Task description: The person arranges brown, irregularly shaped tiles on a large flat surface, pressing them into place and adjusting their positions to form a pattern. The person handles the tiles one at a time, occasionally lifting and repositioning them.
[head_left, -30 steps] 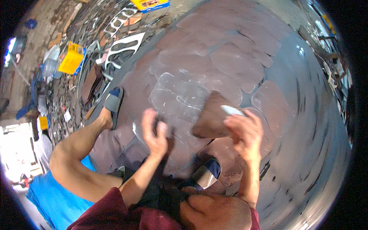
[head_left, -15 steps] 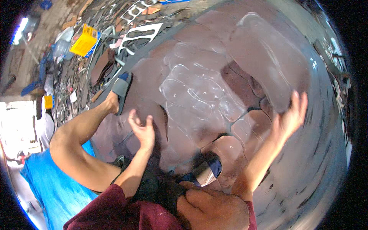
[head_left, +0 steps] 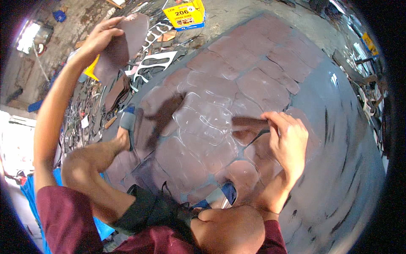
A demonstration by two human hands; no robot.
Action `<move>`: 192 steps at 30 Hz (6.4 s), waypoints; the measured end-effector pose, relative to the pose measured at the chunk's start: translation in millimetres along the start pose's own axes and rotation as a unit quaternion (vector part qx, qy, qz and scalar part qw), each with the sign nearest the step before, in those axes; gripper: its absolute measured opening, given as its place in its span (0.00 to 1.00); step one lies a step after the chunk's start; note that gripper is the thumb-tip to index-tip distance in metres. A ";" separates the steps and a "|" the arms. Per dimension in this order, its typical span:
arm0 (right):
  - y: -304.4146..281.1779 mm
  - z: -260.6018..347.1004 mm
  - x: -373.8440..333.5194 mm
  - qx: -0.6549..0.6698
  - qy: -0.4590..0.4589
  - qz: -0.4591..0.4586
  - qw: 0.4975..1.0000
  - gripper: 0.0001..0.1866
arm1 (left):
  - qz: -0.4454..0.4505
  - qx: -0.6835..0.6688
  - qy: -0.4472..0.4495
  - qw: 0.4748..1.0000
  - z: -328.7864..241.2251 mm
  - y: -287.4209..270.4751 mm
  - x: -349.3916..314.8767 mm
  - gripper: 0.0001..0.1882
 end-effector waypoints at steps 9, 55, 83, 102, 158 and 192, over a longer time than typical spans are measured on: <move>50.3 93.2 39.7 0.011 -0.279 0.045 0.959 0.08 | 0.066 0.104 -0.060 0.991 211.0 98.2 -66.1 0.36; 6.7 -49.7 94.7 0.103 0.078 -0.164 0.978 0.04 | 0.071 -0.105 0.173 0.977 76.9 369.7 -129.1 0.16; 21.9 -52.8 190.9 0.020 -0.117 -0.022 0.993 0.55 | 0.118 -0.133 0.518 0.837 -157.7 249.1 13.3 0.22; -9.3 -448.1 -82.2 0.242 0.432 -0.422 0.759 0.28 | 0.321 -0.361 -0.281 0.829 -256.7 662.8 -105.9 0.25; -123.2 -465.7 -9.9 0.377 0.369 -0.372 0.764 0.36 | 0.311 -0.574 -0.107 0.749 -439.3 640.4 -9.9 0.37; -25.7 -533.9 56.9 -0.432 0.285 -0.271 0.811 0.38 | -0.002 0.001 0.417 0.909 -413.8 744.1 -19.6 0.34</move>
Point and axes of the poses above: each hand's wrist, its own x-axis towards the middle knuckle, its own y-axis out of the palm, z = x × y, the point moved 5 cm from there along x, towards the middle knuckle, and after that the axes turned 9 degrees about -z, right-handed, at the moved point
